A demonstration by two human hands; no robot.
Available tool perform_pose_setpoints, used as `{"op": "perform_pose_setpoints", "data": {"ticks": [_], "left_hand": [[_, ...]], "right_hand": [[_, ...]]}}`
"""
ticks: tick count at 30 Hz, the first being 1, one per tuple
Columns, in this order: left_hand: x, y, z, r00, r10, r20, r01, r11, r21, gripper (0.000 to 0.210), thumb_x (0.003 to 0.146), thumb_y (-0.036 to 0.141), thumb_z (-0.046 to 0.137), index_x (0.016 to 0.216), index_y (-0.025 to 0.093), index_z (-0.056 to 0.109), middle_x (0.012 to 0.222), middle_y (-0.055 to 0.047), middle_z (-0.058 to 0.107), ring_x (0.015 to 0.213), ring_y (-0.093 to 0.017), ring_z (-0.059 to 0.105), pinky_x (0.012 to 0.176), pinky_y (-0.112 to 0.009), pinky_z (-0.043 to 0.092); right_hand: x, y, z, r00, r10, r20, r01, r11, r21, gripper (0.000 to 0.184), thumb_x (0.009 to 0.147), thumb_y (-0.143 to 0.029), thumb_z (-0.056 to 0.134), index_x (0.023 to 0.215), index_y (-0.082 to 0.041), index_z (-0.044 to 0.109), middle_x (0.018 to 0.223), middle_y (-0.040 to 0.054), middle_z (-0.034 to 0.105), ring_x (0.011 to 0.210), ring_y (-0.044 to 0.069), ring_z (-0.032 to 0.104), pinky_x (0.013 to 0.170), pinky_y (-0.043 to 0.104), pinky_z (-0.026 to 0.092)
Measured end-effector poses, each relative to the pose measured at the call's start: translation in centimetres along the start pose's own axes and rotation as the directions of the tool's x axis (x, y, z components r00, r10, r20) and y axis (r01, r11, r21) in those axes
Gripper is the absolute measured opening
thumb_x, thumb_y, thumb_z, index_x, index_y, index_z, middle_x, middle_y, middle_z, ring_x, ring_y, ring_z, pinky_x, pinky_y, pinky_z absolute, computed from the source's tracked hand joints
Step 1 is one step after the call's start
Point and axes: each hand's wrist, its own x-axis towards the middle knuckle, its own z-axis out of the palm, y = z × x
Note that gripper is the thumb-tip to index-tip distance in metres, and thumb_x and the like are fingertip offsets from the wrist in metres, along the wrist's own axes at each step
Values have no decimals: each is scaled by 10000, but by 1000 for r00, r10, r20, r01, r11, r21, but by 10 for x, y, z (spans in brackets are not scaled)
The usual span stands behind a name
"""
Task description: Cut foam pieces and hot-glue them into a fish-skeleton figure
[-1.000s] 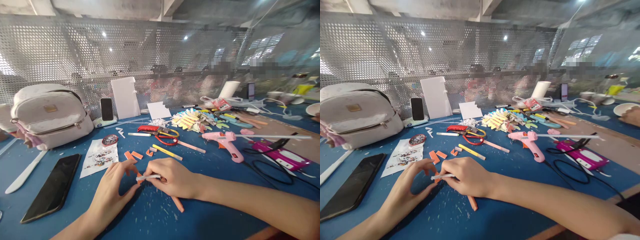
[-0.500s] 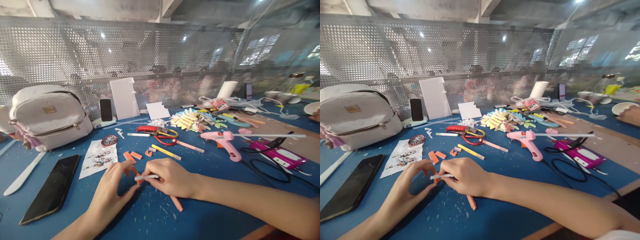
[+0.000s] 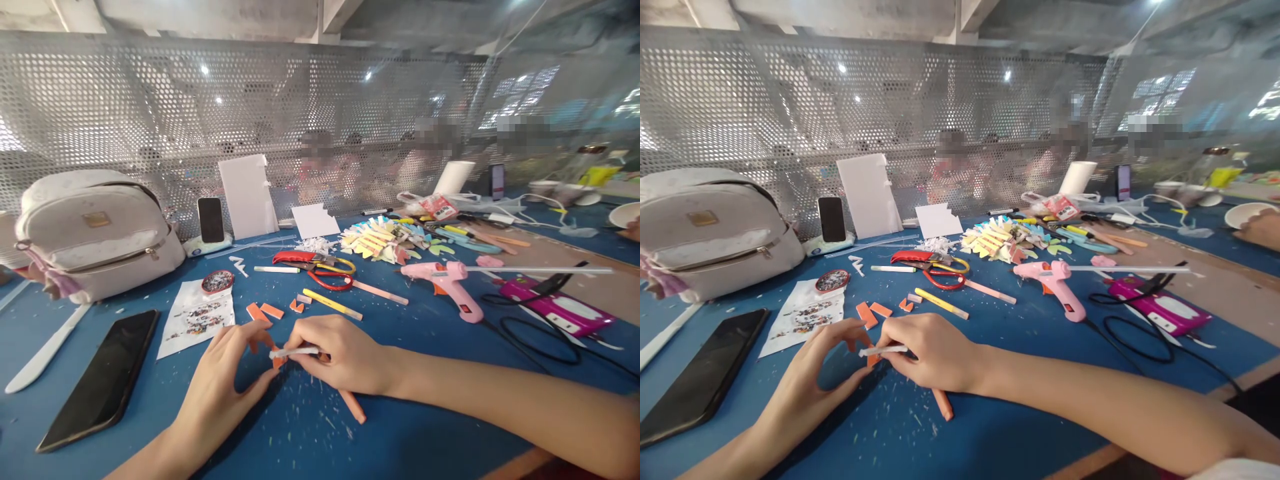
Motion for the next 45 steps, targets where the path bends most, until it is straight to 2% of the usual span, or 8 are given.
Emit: {"op": "perform_pose_setpoints", "data": {"ticks": [10, 20, 26, 30, 34, 38, 42, 45], "left_hand": [[0, 0, 1, 1000, 1, -5, -1, 1000, 2, 362, 939, 234, 648, 1248, 293, 468, 1006, 22, 694, 872, -188, 638, 853, -352, 492], [1, 0, 0, 1000, -3, 13, 3, 1000, -5, 360, 952, 243, 629, 1260, 301, 450, 995, 17, 688, 862, -189, 638, 839, -352, 491], [1, -1, 1, 1000, -22, 10, 22, 1000, -6, 372, 935, 226, 647, 1249, 300, 462, 1010, 11, 674, 890, -197, 634, 851, -357, 489], [0, -2, 1, 1000, -25, -8, 25, 1000, -9, 394, 942, 234, 626, 1287, 299, 447, 962, 12, 655, 893, -198, 629, 840, -352, 503], [-1, -3, 1, 999, -43, -20, 43, 999, -21, 391, 943, 229, 615, 1290, 299, 449, 972, 11, 643, 892, -191, 627, 834, -349, 514], [-1, -4, 0, 998, -55, -23, 54, 998, -42, 384, 937, 219, 606, 1283, 298, 458, 952, 17, 641, 855, -183, 626, 829, -349, 515], [1, -2, -2, 997, -68, -27, 66, 996, -58, 371, 928, 222, 608, 1265, 290, 469, 963, 12, 649, 844, -183, 630, 824, -351, 520], [1, -1, -3, 997, -75, -34, 73, 995, -66, 370, 931, 215, 587, 1273, 291, 469, 970, 7, 652, 846, -183, 633, 816, -347, 527]], "right_hand": [[0, 2, 2, 1000, -13, 11, 13, 1000, -12, 61, 935, -128, 608, 923, -178, 640, 727, -28, 659, 563, 103, 538, 569, 230, 421], [0, -1, 3, 999, -27, 17, 27, 1000, -3, 72, 961, -152, 570, 948, -183, 633, 789, 8, 694, 620, 121, 593, 582, 235, 451], [2, -2, 0, 999, -25, -23, 25, 1000, 6, 77, 953, -167, 579, 902, -189, 632, 751, -6, 684, 610, 117, 581, 608, 243, 458], [5, -5, -8, 998, 33, -61, -32, 999, 12, 49, 935, -183, 602, 924, -202, 646, 784, -12, 704, 662, 120, 623, 612, 235, 473], [23, 11, -34, 969, 167, -182, -173, 985, -16, 89, 980, -274, 588, 983, -192, 624, 859, 8, 719, 752, 134, 674, 643, 240, 521], [56, 56, -82, 901, 325, -286, -369, 922, -117, 176, 1035, -298, 537, 1111, -161, 616, 970, 39, 716, 865, 165, 696, 801, 336, 580], [80, 103, -129, 794, 483, -368, -590, 757, -280, 300, 995, -352, 622, 1229, -164, 620, 1203, 84, 658, 998, 218, 674, 852, 425, 584], [84, 121, -149, 725, 552, -411, -688, 610, -394, 307, 993, -346, 623, 1254, -184, 616, 1281, 96, 629, 1073, 238, 650, 904, 453, 567]]}}
